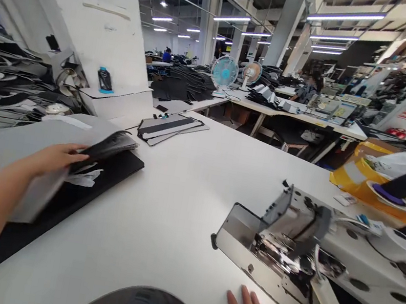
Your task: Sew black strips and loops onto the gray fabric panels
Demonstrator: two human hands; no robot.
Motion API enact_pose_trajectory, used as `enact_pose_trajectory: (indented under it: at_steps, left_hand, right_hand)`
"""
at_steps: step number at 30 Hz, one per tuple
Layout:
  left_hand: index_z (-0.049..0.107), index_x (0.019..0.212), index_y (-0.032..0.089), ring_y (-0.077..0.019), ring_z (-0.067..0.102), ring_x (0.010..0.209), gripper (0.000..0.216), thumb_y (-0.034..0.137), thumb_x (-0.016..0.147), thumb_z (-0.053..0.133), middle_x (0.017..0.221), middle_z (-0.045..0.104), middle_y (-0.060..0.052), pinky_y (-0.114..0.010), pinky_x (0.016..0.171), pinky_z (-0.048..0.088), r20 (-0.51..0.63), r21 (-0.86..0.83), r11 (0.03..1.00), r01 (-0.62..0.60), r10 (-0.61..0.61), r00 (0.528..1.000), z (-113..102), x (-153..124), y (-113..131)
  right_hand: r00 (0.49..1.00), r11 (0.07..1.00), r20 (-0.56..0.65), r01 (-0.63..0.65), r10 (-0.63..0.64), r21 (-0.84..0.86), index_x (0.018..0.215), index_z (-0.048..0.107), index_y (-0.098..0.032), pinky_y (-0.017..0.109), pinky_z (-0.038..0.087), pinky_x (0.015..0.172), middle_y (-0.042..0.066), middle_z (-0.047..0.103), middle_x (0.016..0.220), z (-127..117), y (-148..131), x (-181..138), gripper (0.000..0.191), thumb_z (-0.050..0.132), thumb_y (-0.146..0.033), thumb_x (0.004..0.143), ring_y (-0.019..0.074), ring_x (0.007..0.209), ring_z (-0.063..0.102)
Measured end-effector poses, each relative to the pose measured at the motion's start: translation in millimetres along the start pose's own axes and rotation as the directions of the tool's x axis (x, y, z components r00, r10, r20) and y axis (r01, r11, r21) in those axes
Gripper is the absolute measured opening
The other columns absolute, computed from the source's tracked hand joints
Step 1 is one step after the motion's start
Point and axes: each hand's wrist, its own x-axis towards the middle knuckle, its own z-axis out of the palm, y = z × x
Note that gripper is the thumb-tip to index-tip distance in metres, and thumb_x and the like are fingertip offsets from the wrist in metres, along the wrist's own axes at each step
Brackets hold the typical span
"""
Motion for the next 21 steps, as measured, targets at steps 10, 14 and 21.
enact_pose_trajectory:
  at_steps: [10,14,21]
  left_hand:
    - [0.055,0.132,0.023,-0.0206,0.065,0.093,0.047,0.026,0.087,0.042,0.102,0.072,-0.006,-0.032,0.085,0.049,0.779,-0.195,0.925,-0.326,0.348,0.522,242.8,-172.1,207.6]
    - [0.047,0.138,0.020,-0.0226,0.062,0.102,0.048,0.027,0.092,0.041,0.108,0.069,-0.009,-0.034,0.092,0.046,0.742,-0.231,0.863,-0.449,0.455,0.493,270.8,-193.0,259.5]
    - [0.052,0.124,0.026,-0.0220,0.044,0.127,0.037,0.043,0.092,0.048,0.134,0.051,-0.006,-0.040,0.108,0.036,0.618,-0.442,0.712,-0.546,0.683,0.389,225.6,-234.9,235.9]
  right_hand:
    - [0.962,0.929,0.274,-0.114,0.014,0.353,0.135,0.049,-0.024,0.036,0.046,0.100,0.011,0.037,0.149,-65.4,-35.9,99.5,0.048,0.054,-0.015,0.087,0.0238,0.127,0.045]
    - [0.938,0.936,0.339,-0.059,-0.066,0.346,0.107,0.067,-0.025,0.035,0.048,0.090,0.005,0.060,0.125,-61.2,-1.6,98.8,0.025,0.053,-0.014,0.089,0.0212,0.100,0.055]
    - [0.921,0.896,0.311,-0.328,0.233,0.300,0.115,0.067,-0.027,0.035,0.045,0.087,0.006,0.060,0.121,-39.1,40.1,80.2,0.038,0.055,-0.008,0.085,0.0211,0.094,0.052]
